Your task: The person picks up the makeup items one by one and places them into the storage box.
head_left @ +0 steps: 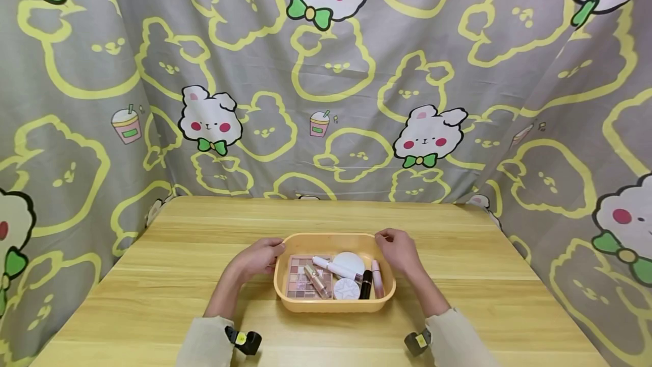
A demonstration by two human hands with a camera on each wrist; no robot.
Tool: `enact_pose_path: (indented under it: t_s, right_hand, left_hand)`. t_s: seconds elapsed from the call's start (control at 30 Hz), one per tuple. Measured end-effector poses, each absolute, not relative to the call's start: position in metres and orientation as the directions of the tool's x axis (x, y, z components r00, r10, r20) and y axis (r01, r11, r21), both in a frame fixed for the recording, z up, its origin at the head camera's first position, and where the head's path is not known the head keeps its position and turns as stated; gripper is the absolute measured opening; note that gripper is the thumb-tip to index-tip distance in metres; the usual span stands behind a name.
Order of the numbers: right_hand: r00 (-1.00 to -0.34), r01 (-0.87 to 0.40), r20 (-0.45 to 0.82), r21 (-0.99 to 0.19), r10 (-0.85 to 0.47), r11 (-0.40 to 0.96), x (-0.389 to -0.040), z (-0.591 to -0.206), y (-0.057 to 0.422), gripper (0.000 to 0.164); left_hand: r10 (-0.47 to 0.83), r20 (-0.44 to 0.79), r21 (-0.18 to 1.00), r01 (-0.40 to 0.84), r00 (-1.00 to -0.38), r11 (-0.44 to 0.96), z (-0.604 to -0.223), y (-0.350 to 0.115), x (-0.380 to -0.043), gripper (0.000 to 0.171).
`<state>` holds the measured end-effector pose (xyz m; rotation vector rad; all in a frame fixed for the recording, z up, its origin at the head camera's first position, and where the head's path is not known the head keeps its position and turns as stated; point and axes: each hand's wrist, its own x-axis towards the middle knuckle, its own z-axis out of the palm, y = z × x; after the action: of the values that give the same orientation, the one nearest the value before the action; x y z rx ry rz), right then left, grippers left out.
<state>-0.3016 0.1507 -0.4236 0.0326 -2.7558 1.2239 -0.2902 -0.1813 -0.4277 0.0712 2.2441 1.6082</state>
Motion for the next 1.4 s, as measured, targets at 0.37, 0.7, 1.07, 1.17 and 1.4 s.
enact_pose_path:
  t_s: [0.37,0.7,1.07,1.17,1.4]
  right_hand:
    - [-0.993,0.052,-0.098,-0.851,-0.061,0.522,-0.301,-0.425,0.162,0.038]
    - [-0.978,0.09,-0.169,-0.876,-0.126,0.474,-0.299,-0.43,0.167,0.05]
    - [-0.976,0.088,-0.169,-0.882,-0.136,0.464,-0.299,-0.43,0.169,0.047]
    - [-0.977,0.083,-0.164,-0.884,-0.139,0.46,-0.297,-0.43,0.168,0.046]
    - [-0.987,0.035,-0.112,-0.845,-0.113,0.534,-0.297,-0.426,0.167,0.043]
  left_hand:
    - [0.258,-0.273,0.922,-0.176,-0.927,0.345,-0.425,-0.182,-0.288,0.056]
    - [0.25,-0.259,0.923,-0.162,-0.933,0.349,-0.427,-0.182,-0.287,0.054]
    - [0.249,-0.25,0.921,-0.15,-0.936,0.36,-0.429,-0.181,-0.29,0.053]
    - [0.255,-0.256,0.92,-0.154,-0.933,0.361,-0.428,-0.182,-0.289,0.053]
    - [0.227,-0.235,0.918,-0.139,-0.945,0.372,-0.425,-0.187,-0.288,0.052]
